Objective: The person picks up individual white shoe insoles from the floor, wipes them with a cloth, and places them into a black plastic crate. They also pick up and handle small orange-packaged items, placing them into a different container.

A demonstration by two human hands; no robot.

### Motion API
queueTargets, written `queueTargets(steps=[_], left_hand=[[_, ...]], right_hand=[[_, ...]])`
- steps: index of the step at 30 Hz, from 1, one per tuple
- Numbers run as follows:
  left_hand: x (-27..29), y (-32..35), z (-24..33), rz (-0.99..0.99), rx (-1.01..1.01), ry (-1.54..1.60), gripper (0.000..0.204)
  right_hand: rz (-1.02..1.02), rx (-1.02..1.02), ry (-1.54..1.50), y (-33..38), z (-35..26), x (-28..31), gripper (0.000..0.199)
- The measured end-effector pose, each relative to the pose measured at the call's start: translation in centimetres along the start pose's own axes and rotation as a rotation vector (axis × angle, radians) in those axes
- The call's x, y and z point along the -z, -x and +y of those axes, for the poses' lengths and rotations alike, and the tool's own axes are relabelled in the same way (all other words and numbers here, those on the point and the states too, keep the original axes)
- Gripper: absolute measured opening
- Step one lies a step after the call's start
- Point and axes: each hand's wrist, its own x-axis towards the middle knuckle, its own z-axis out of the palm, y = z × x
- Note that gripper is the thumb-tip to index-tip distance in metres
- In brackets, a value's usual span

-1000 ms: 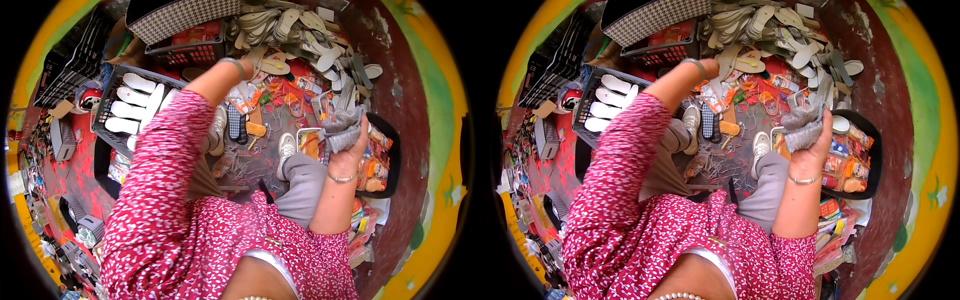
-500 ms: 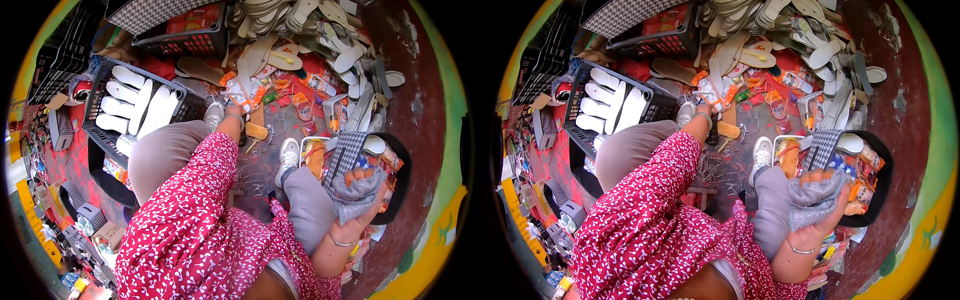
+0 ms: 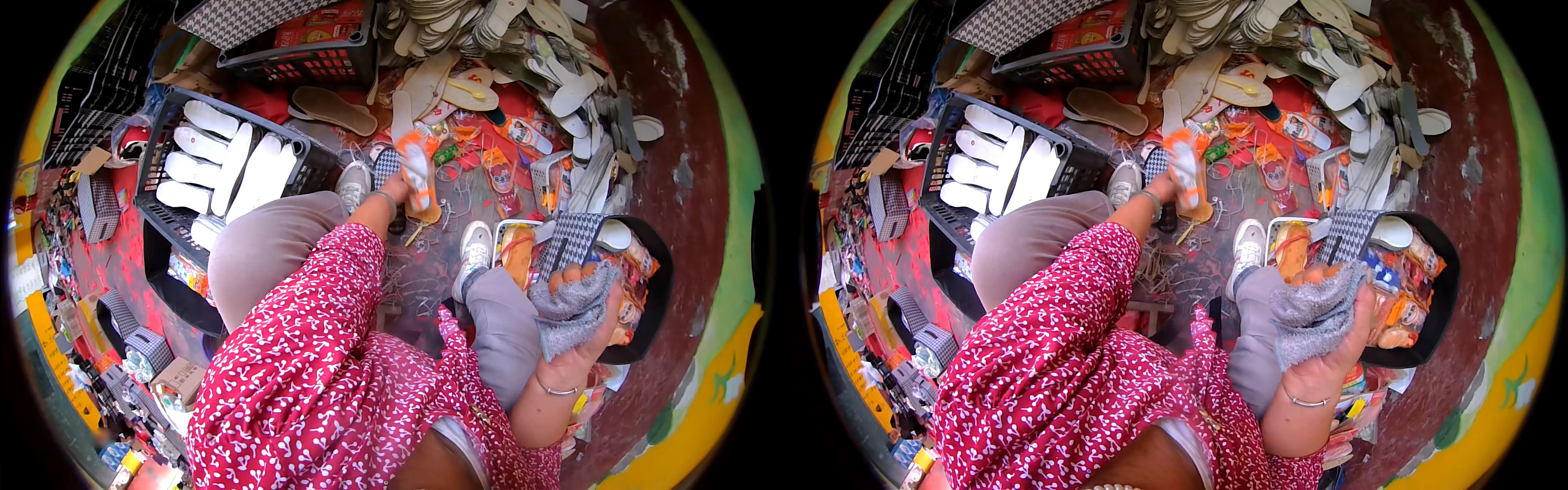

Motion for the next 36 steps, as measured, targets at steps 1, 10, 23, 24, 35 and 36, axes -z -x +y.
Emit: queueTargets(steps=[1,10,23,24,35,36], left_hand=[[-0.8,1.0,0.0,-0.065,-0.036,-0.328,0.036],[-4.1,5.0,7.1,-0.129,-0.101,-1.13,0.033],[1.8,-5.3,11.4,0.427,0.009,-0.985,0.04],[2.0,-6.5,10.6,0.475,0.036,-0.935,0.037],[4.3,-13.2,2.4,0.055,-0.223,-0.492,0.062],[2.4,-11.8,3.3,-0.003,-0.233,-0.653,0.055]], right_hand=[[-0.018,-0.001,0.001,0.2,0.1,-0.3,0.033],[0.101,-0.028,0.018,0.8,0.9,-0.5,0.036],[0.104,-0.088,0.056,0.3,1.8,-2.3,0.039],[0.125,-0.088,0.07,0.2,1.9,-2.4,0.039],[0.216,-0.127,0.107,0.6,3.5,-4.4,0.039],[0.232,-0.108,0.098,0.5,3.8,-4.4,0.039]])
